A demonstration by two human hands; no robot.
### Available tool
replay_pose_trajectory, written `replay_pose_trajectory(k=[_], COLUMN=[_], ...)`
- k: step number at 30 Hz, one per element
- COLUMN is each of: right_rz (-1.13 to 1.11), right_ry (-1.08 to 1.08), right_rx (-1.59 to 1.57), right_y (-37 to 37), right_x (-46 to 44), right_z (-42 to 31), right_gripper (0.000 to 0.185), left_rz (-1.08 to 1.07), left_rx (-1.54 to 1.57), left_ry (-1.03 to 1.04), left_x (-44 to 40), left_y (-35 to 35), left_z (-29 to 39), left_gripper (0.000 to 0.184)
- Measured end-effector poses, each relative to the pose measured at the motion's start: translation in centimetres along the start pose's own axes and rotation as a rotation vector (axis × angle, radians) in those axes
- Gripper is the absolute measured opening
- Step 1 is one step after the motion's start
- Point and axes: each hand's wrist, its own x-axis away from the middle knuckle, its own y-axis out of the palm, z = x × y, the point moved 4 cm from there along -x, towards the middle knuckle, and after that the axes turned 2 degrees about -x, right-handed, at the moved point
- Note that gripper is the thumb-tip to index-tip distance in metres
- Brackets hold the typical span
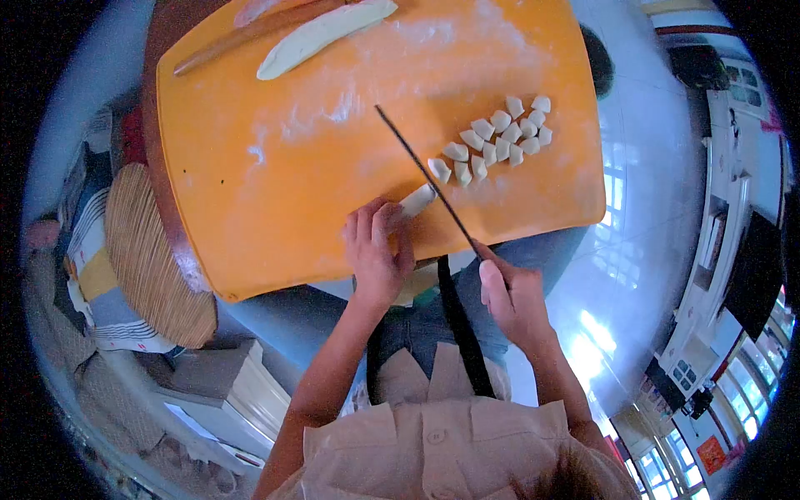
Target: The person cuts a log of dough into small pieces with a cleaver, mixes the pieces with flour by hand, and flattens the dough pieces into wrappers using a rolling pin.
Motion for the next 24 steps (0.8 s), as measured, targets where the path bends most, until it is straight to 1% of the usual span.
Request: replay_pose_trajectory(k=[2,6,9,11,12,15,18,21,24], right_rz=[0.008,0.014,0.013,0.021,0.024,-0.009,0.016,-0.045,-0.001], right_ry=[-0.067,-0.128,-0.116,-0.093,-0.08,-0.046,-0.097,0.057,0.044], right_rx=[0.034,0.02,0.071,0.075,0.078,0.118,0.092,-0.057,-0.045], right_y=[0.0,0.9,0.9,0.8,0.7,1.0,1.4,0.5,0.4], right_x=[1.7,2.5,1.8,1.6,1.4,0.2,-0.9,-1.5,-0.7], right_z=[-1.3,-0.9,-0.9,-1.0,-1.1,-0.8,-0.1,1.1,0.8], right_gripper=[0.041,0.045,0.046,0.04,0.038,0.038,0.045,0.042,0.04], left_rz=[0.038,0.077,0.065,0.005,0.007,0.028,0.057,0.049,0.074], left_rx=[0.049,0.049,0.043,0.031,0.032,0.048,0.042,-0.034,-0.057], left_ry=[0.028,0.067,0.072,0.03,0.027,0.013,0.01,0.016,-0.038], left_x=[0.5,0.8,0.5,0.4,0.3,0.4,0.6,0.6,-0.1], left_y=[0.3,0.2,0.0,0.0,0.1,0.2,0.4,0.0,-0.2], left_z=[0.1,0.6,0.7,0.6,0.6,0.4,-0.3,-1.0,-1.5], left_gripper=[0.034,0.034,0.034,0.033,0.033,0.033,0.032,0.032,0.033])
